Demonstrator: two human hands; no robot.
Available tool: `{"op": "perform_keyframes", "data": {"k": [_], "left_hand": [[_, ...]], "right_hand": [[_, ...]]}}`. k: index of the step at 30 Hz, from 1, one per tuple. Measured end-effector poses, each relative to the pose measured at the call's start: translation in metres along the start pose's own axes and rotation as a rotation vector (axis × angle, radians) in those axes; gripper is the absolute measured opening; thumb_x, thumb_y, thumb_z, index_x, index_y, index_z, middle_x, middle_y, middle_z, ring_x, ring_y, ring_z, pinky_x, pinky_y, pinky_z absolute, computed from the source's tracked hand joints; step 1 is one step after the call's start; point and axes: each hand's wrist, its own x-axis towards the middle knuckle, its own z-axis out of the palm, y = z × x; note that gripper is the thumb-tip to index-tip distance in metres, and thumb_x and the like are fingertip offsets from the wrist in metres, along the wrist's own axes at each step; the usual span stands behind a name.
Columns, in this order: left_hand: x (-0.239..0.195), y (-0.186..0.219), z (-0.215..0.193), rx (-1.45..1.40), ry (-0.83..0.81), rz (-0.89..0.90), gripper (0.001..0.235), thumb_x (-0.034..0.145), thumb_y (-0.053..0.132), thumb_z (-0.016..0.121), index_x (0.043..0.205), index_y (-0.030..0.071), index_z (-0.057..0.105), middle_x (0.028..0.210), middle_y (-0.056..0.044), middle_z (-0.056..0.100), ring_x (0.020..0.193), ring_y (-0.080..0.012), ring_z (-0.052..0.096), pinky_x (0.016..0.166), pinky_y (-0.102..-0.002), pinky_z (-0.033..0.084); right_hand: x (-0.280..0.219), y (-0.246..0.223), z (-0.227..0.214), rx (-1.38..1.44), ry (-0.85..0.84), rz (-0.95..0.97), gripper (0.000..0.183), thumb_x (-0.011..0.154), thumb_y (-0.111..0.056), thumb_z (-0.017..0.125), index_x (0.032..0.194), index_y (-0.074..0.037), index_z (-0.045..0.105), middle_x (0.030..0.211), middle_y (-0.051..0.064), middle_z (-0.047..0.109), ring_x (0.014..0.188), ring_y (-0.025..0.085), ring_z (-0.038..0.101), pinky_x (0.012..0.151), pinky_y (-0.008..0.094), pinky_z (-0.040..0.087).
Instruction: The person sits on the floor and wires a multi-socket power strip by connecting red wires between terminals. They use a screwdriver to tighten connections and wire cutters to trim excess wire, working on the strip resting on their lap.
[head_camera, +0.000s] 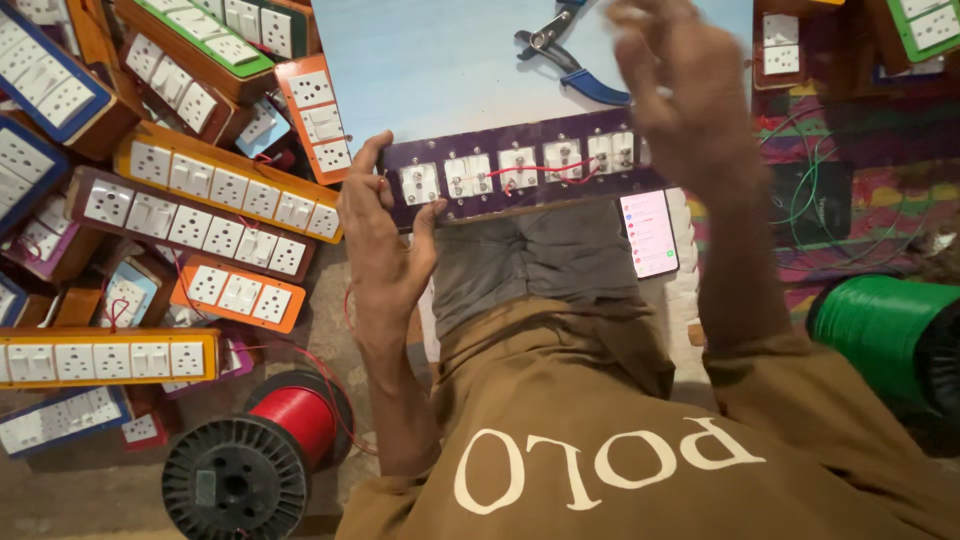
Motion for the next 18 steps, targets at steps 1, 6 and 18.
{"op": "perform_keyframes", "data": {"k": [1,6,18], "left_hand": [[0.0,0.002,-0.001,0.013,0.001,-0.005,0.054,0.084,-0.003,0.085,0.115,0.001,0.041,0.15,-0.015,0.051,0.115,-0.0333,0.052,0.099,-0.043,0.043],[-0.005,0.017,-0.01,-0.092,-0.038,-0.099,0.043,0.085,-0.009,0.077,0.107,0.0,0.042,0.142,-0.02,0.05,0.097,-0.0295,0.054,0.085,-0.04,0.048],[-0.002,0.006,-0.02,-0.266,-0.116,0.136,0.047,0.075,-0.016,0.065,0.102,0.003,0.031,0.129,-0.021,0.048,0.146,-0.0455,0.041,0.115,-0.047,0.039]], "right_hand": [[-0.013,0.001,-0.015,-0.125,0.036,-0.002,0.036,0.117,-0.026,0.051,0.126,0.006,0.064,0.119,0.017,0.067,0.099,0.028,0.068,0.082,0.035,0.055],[-0.064,0.009,-0.029,-0.22,0.034,0.345,0.025,0.105,-0.03,0.078,0.108,-0.006,0.077,0.109,0.01,0.071,0.072,0.016,0.062,0.062,0.03,0.052],[-0.101,0.025,-0.05,-0.272,-0.083,0.055,0.028,0.082,-0.021,0.1,0.099,-0.011,0.081,0.104,0.005,0.071,0.087,0.014,0.067,0.072,0.029,0.057]]}}
